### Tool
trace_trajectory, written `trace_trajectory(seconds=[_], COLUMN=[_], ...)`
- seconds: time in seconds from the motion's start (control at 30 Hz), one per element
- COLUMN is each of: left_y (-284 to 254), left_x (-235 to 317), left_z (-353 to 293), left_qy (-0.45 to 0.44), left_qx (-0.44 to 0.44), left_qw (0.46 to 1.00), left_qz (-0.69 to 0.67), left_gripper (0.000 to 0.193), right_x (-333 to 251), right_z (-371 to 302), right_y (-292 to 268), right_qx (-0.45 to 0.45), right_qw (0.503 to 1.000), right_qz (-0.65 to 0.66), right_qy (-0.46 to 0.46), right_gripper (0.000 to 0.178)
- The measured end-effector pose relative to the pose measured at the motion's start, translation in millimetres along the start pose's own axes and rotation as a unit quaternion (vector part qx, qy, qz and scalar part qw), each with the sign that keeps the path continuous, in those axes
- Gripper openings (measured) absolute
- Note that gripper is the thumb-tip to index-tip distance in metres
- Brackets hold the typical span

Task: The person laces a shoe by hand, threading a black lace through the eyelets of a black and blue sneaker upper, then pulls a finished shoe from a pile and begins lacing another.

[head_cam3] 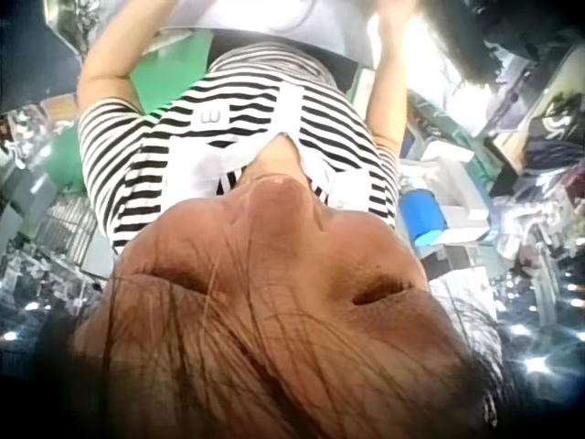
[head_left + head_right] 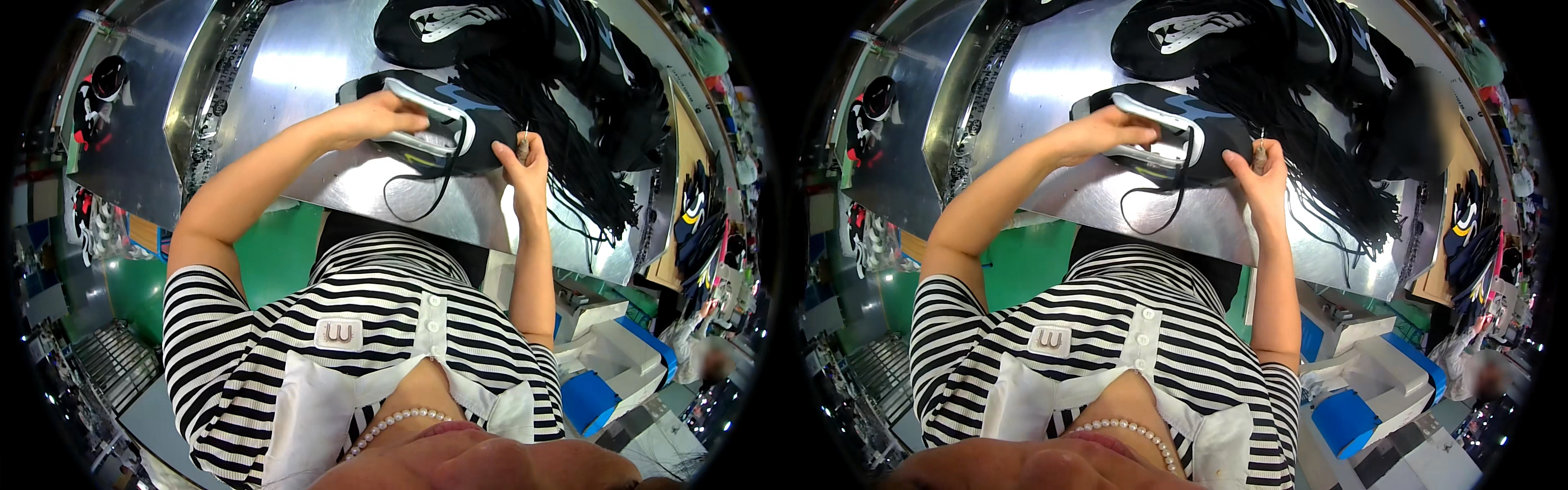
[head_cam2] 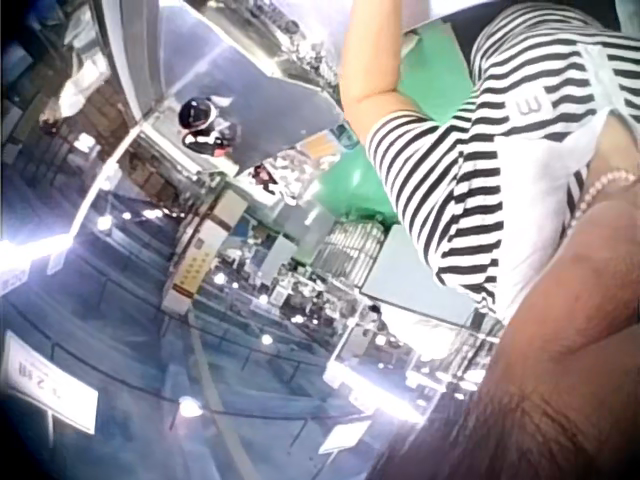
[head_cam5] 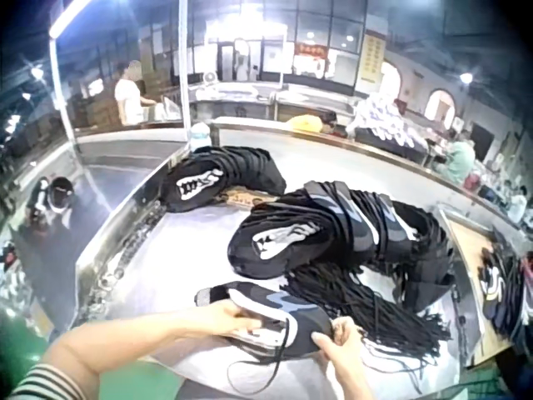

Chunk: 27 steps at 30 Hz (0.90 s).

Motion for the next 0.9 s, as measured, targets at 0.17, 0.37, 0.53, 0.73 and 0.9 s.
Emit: trace_trajectory(seconds=[0.17, 0.37, 0.53, 0.73, 0.9], left_y=[3, 17, 14, 11, 17], left_x=[-17, -23, -39, -30, -21], left_z=[21, 27, 35, 13, 17], left_qy=[-0.146, -0.046, 0.123, 0.168, 0.180], left_qx=[-0.153, -0.163, 0.174, 0.165, 0.124], left_qw=[0.952, 0.982, 0.946, 0.956, 0.959], left_qz=[0.220, 0.082, 0.246, 0.176, 0.178], left_gripper=[0.056, 0.017, 0.016, 0.016, 0.018], right_x=[7, 8, 16, 9, 0], right_z=[-6, -13, -19, -2, -9], right_y=[6, 13, 4, 6, 8], right_qx=[-0.035, -0.019, 0.030, 0.014, 0.002], right_qw=[0.994, 0.988, 0.999, 0.997, 0.994], right_qz=[-0.091, -0.110, -0.020, -0.004, 0.025], right_qy=[-0.048, -0.104, -0.031, 0.080, 0.102], right_gripper=[0.040, 0.040, 0.033, 0.030, 0.028])
Point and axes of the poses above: each hand's wrist, its own z-axis towards the middle knuckle, its own y-axis out of the palm, x = y × z, the point moved 2 cm from there along z, towards the middle knuckle, and after that the axes turned 6 degrees about z, right-handed, at the moved point
